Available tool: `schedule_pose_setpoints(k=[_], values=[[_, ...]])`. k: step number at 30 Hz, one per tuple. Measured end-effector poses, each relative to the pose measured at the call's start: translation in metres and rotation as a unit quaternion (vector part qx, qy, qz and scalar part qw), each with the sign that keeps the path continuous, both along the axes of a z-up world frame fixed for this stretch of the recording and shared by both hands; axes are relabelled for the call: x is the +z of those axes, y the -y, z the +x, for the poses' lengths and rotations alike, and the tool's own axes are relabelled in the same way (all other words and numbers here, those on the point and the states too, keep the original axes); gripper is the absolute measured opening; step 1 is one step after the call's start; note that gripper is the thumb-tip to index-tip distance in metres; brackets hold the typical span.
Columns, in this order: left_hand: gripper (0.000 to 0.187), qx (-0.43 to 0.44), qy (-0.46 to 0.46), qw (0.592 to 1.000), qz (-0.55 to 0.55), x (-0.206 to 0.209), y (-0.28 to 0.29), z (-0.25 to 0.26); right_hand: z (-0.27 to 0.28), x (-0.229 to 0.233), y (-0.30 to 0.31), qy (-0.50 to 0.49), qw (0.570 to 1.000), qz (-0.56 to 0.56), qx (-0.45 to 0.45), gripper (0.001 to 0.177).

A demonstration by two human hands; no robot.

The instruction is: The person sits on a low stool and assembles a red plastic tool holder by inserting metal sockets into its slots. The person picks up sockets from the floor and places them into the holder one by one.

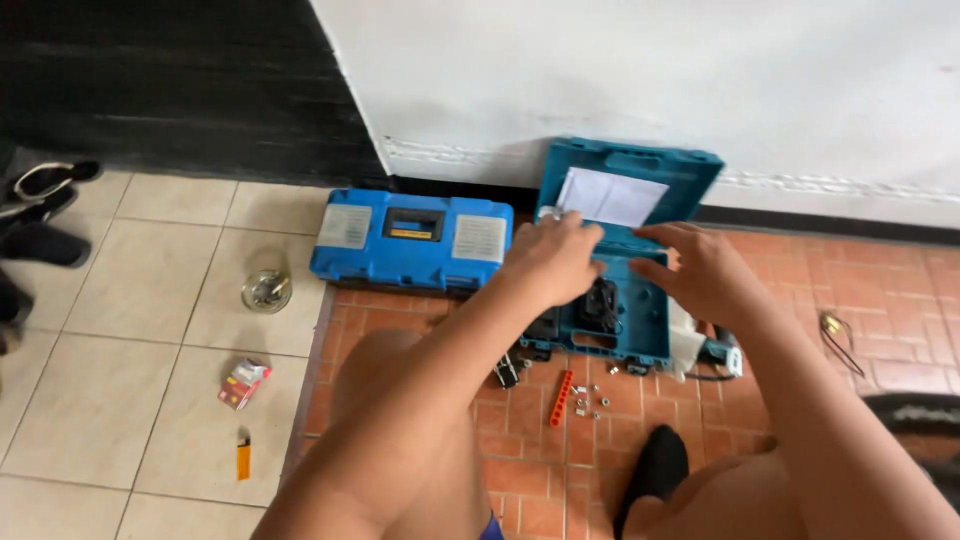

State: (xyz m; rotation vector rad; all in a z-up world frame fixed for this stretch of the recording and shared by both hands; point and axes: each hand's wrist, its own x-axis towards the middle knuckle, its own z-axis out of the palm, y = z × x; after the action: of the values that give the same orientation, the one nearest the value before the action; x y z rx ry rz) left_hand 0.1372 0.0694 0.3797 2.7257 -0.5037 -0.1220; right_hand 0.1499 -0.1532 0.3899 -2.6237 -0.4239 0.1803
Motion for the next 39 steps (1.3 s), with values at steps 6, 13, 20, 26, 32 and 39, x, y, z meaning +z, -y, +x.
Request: schedule_pose_setpoints(k=[6,13,20,26,32,39], values=[[0.039,-0.033,0.011,0.999,-0.037,0.015,-0.014,0.023,0.027,0.004,-0.008,-0.018,0.999,-0.027,-0.039,0.05],[0.037,-0.023,-0.034,0.999,-0.027,0.012,-0.013,0.034,0.034,0.001,-0.013,-0.003,1.0,-0.023,-0.001,0.057],[0.03,-0.027,-0.007,0.998,0.053,0.007,-0.015,0.043,0.042,0.011,-0.026,-0.036,0.998,-0.023,0.055,0.06],[0.026,-0.045,0.103,0.986,0.127,-0.055,-0.019,0.097,0.098,-0.031,-0.016,0.029,0.993,-0.03,0.107,0.046],[0.014,-0.072,0.086,0.988,0.104,-0.112,-0.013,0.118,0.12,-0.066,-0.002,-0.101,0.995,-0.002,0.016,0.041],[0.008,-0.104,0.068,0.984,0.129,-0.141,-0.002,0.086,0.094,-0.089,0.024,-0.172,0.981,-0.07,-0.058,0.046]])
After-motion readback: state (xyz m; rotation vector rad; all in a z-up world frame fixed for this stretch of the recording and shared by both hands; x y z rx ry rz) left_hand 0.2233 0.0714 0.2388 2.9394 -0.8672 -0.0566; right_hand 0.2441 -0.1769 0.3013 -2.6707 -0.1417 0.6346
